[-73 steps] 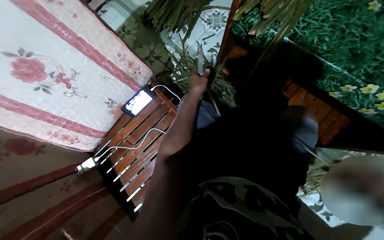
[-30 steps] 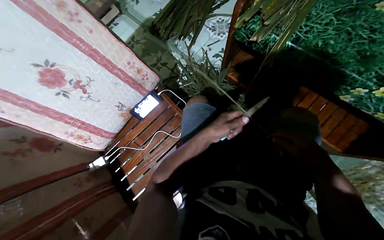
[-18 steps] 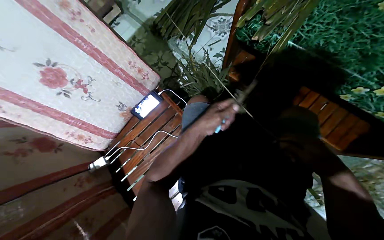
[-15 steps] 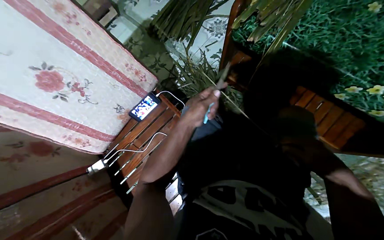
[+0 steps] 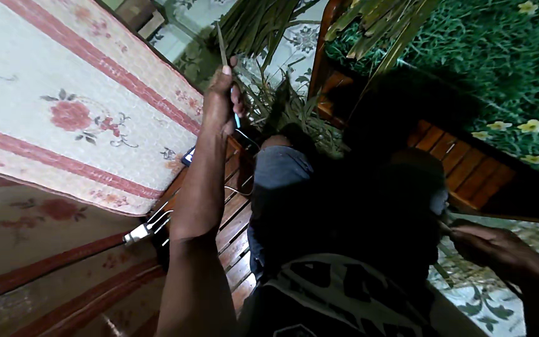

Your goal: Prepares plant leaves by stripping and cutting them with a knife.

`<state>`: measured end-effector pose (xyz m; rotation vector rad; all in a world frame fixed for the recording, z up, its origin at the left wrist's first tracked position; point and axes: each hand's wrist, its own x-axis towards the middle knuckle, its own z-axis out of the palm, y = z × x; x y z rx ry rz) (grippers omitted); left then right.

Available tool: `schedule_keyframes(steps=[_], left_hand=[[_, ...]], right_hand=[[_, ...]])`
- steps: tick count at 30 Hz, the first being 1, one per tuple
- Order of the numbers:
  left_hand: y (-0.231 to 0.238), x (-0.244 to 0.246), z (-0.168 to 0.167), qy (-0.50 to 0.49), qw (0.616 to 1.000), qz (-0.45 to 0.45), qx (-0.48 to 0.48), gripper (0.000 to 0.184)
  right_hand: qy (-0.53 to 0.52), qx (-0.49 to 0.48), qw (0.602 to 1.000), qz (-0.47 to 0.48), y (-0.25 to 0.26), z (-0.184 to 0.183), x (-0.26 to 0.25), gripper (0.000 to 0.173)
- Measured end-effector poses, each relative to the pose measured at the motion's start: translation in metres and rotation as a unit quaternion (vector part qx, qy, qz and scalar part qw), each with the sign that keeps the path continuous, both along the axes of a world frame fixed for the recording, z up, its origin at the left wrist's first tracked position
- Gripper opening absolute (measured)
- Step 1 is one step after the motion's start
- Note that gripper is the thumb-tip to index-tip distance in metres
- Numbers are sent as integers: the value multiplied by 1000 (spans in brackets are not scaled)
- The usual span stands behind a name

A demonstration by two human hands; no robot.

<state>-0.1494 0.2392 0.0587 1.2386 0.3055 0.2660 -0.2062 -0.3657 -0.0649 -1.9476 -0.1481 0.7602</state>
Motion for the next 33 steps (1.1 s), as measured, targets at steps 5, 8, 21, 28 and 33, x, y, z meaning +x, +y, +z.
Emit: schedule_keyframes(steps=[5,8,21,28,33], left_hand=[[-94,-45,-33,9,991,-126,-48,17],[-169,-71,-73,95,939,-329,34,25],[-186,-76,-81,95,960,-252,-76,27],[-179,-81,-87,91,933,-343,-60,31],[-170,-81,-89,89,938,-330,-59,31]], right_hand=[[-50,22,997,-46,58,19,4,28],[-13,-21,999,-39,116,50,14,27],[19,47,998,26,198,60,15,27],[25,106,994,27,223,66,28,21],[12,150,988,47,231,62,31,17]])
